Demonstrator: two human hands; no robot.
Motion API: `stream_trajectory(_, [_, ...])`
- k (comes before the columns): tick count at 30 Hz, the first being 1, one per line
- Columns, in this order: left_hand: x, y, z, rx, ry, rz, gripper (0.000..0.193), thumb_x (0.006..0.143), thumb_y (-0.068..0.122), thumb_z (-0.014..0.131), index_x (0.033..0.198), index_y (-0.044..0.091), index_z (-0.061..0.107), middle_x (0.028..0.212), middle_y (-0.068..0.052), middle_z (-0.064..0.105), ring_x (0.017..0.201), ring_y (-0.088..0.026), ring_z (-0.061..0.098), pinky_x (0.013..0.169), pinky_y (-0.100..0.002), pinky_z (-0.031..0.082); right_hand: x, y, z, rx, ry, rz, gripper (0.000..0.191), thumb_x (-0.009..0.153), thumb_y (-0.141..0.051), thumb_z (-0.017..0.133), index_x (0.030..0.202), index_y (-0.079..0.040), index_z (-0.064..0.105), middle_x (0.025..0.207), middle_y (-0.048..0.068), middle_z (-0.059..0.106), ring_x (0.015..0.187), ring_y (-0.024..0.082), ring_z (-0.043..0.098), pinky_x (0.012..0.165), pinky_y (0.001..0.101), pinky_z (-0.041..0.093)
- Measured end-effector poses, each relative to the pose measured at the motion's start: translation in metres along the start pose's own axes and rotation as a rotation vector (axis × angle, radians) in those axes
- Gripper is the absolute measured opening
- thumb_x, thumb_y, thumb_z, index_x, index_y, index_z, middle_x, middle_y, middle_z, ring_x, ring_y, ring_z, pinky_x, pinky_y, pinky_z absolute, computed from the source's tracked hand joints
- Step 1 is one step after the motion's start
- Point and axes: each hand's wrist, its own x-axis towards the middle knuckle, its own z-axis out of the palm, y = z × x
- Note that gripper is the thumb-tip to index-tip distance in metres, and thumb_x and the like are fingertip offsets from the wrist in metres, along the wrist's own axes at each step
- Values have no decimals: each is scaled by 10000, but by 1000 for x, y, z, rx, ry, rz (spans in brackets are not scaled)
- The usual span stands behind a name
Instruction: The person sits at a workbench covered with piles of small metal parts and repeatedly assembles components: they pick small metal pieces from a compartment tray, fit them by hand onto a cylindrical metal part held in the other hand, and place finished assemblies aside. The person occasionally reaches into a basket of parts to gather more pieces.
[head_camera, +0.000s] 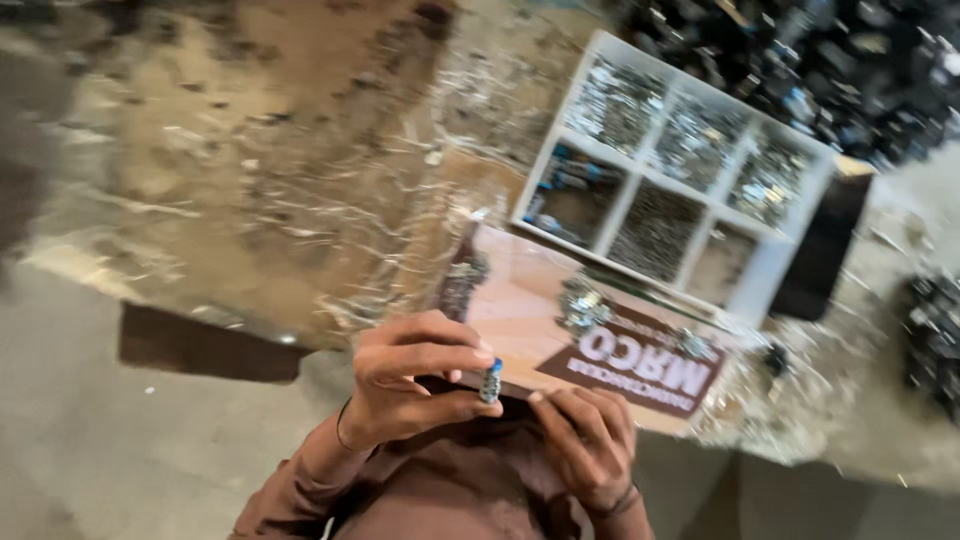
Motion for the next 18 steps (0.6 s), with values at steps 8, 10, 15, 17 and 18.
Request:
stream_trajectory(8, [8,0,54,-125,-228,-18,421,762,97,932,1145,60,761,1123,-107,749,822,-133,691,691,-250,568,-51,-14,-17,1283,193,709,76,874,76,733,943,55,710,1004,175,686,846,223,672,737,328,560])
stream_trajectory(10, [8,-3,62,-178,-248,-11,429,760,106,937,1145,51,756,1111,-109,743,807,-130,686,677,-247,561,-55,-17,-21,1417,252,869,125,838,117,737,932,50,688,959,168,678,765,220,675,652,324,563])
stream_trajectory(15, [8,-8,74,-181,-265,10,434,768,114,929,1151,32,744,1110,-123,734,806,-127,688,664,-241,557,-51,-23,-25,1094,364,658,181,847,131,769,978,46,678,945,183,713,765,227,691,667,311,583])
stream_trajectory(17, [8,-8,75,-154,-271,18,430,783,109,920,1166,29,742,1117,-124,736,823,-130,701,670,-238,570,-44,-28,-30,829,330,489,194,863,111,770,1030,50,694,883,159,736,722,221,718,652,294,589])
stream_trajectory(18, [8,-9,76,-158,-258,32,436,782,112,922,1170,30,741,1116,-120,733,811,-125,687,665,-236,561,-39,-29,-31,652,358,445,183,861,98,751,1022,34,692,870,155,734,723,220,724,654,291,594])
